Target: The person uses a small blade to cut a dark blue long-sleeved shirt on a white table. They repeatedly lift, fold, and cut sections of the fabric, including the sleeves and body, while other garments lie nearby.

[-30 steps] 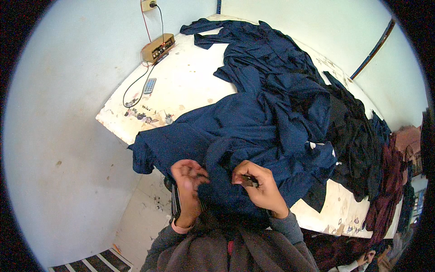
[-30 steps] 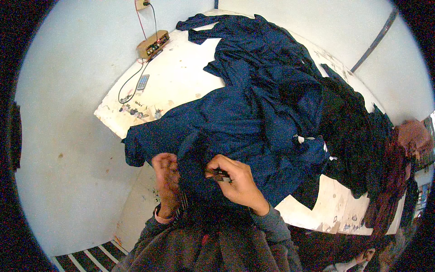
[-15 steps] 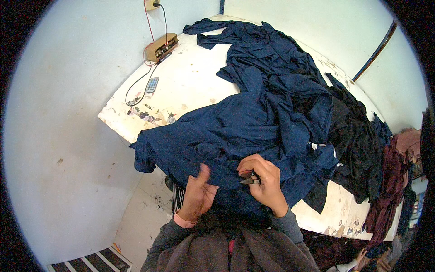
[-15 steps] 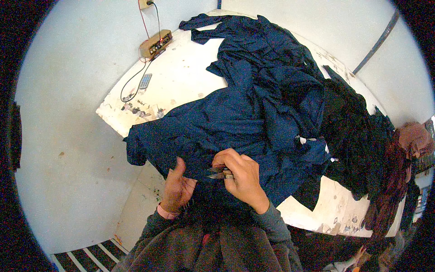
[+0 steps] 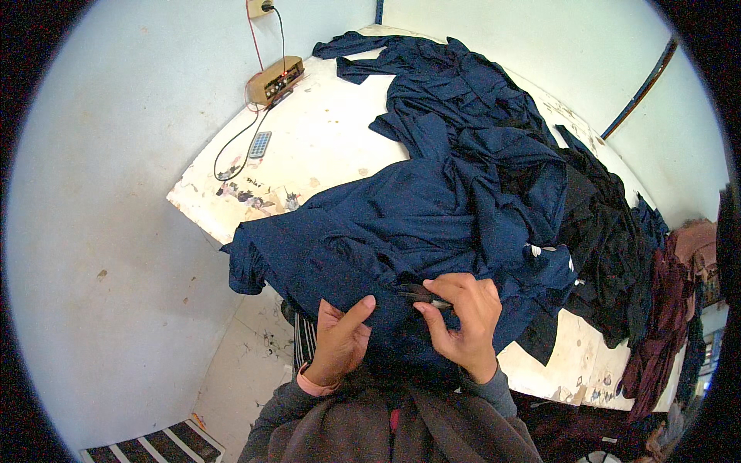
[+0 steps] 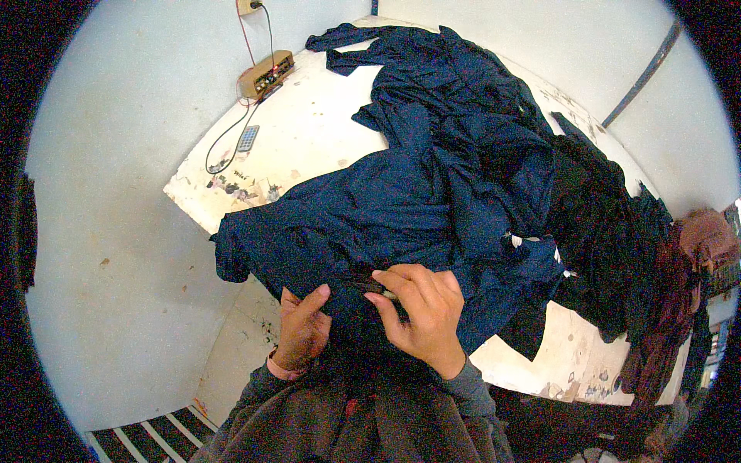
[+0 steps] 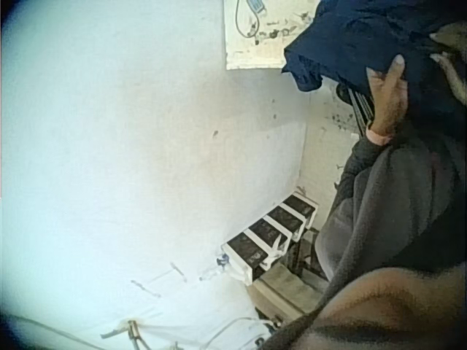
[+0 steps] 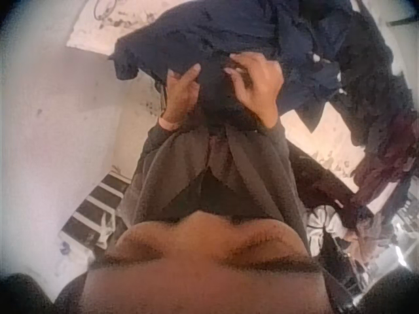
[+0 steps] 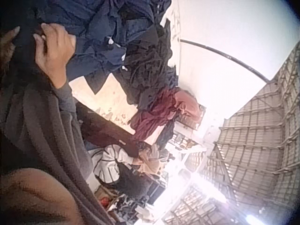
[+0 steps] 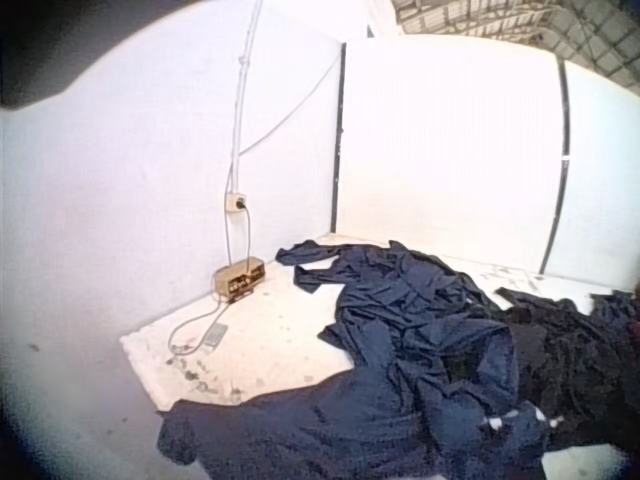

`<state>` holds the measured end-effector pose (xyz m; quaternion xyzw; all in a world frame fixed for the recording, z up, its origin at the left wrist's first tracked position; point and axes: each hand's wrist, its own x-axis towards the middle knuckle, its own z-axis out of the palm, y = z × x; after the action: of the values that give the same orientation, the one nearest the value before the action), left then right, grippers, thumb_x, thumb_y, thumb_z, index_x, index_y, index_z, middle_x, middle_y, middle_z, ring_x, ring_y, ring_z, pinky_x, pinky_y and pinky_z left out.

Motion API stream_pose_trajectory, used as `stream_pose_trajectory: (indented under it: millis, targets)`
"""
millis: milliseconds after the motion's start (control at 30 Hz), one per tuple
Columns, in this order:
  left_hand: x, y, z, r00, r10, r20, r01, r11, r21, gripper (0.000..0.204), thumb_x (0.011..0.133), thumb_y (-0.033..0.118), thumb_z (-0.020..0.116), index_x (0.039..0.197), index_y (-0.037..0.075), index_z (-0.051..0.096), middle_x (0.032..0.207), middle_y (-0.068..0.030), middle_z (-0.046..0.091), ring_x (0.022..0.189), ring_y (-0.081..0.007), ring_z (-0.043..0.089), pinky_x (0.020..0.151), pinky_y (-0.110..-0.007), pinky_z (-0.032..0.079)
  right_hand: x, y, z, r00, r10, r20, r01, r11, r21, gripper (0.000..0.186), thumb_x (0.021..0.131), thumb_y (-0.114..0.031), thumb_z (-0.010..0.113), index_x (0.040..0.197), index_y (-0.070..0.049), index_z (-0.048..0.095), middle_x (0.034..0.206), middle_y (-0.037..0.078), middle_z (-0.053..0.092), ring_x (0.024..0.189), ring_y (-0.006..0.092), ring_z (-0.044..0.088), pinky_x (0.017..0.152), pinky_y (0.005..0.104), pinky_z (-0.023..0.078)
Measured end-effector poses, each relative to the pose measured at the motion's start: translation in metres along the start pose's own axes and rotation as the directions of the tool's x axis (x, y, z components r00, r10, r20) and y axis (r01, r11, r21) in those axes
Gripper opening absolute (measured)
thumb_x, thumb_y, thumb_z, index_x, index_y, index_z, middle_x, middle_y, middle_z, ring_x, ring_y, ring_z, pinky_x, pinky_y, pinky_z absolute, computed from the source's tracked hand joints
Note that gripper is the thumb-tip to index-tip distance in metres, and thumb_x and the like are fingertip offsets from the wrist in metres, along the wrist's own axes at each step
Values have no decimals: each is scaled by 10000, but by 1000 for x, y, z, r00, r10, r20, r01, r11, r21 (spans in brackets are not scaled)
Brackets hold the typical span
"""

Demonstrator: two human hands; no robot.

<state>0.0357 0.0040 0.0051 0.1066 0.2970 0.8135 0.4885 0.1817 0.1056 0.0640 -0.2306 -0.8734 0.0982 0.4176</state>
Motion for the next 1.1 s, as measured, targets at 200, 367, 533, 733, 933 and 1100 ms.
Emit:
stream_pose_trajectory:
  millis: [200, 367, 533, 733, 933, 1100]
  targets:
    - [1, 7, 4, 1000, -23, 16, 23, 999, -25, 427, 916, -52, 576, 1327, 56, 538, 1268, -139, 650, 1159, -306, 641, 1019, -492, 518, -3, 4, 2, 994, -99, 54, 101, 995, -24, 313, 753, -206, 802, 1046, -137, 713, 931, 4, 688, 710, 177, 609, 638, 337, 386]
    - [0, 7, 4, 999, -47, 25, 47, 999, -13, 423, 918, -51, 576, 1325, 57, 542, 1260, -144, 654, 1154, -310, 644, 1010, -489, 527, -2, 3, 3, 991, -120, 52, 121, 992, -24, 298, 751, -214, 794, 1028, -137, 716, 919, -9, 682, 679, 176, 582, 626, 340, 379]
    - [-2, 3, 1, 999, -41, 31, 41, 999, -24, 415, 936, -29, 575, 1338, 58, 526, 1271, -139, 648, 1155, -307, 645, 1009, -484, 529, -3, 1, 4, 994, -91, 57, 93, 995, -45, 243, 777, -209, 781, 993, -121, 712, 903, 11, 697, 698, 185, 609, 633, 343, 383]
    - [2, 10, 0, 999, -32, -14, 30, 995, -100, 357, 982, 15, 545, 1336, 54, 525, 1288, -134, 638, 1149, -301, 649, 1026, -480, 522, -11, 5, -5, 989, 144, -30, -142, 988, 53, 208, 792, -171, 778, 966, -86, 703, 890, 67, 714, 737, 230, 658, 643, 349, 392]
    - [8, 8, -12, 997, -51, 56, 61, 976, -209, 312, 1018, 15, 484, 1326, 23, 533, 1294, -142, 638, 1186, -292, 635, 1031, -478, 530, -17, 1, -2, 989, 141, 53, -147, 981, 127, 214, 794, -163, 773, 948, -43, 685, 919, 86, 725, 737, 223, 636, 667, 334, 382]
    - [7, 7, -11, 991, -92, 95, 115, 956, -270, 320, 1027, 53, 467, 1330, 20, 563, 1301, -137, 645, 1184, -295, 637, 1055, -478, 509, -17, 0, 9, 990, 139, 28, -141, 978, 150, 201, 801, -161, 770, 944, -49, 686, 910, 80, 726, 713, 221, 627, 651, 336, 378]
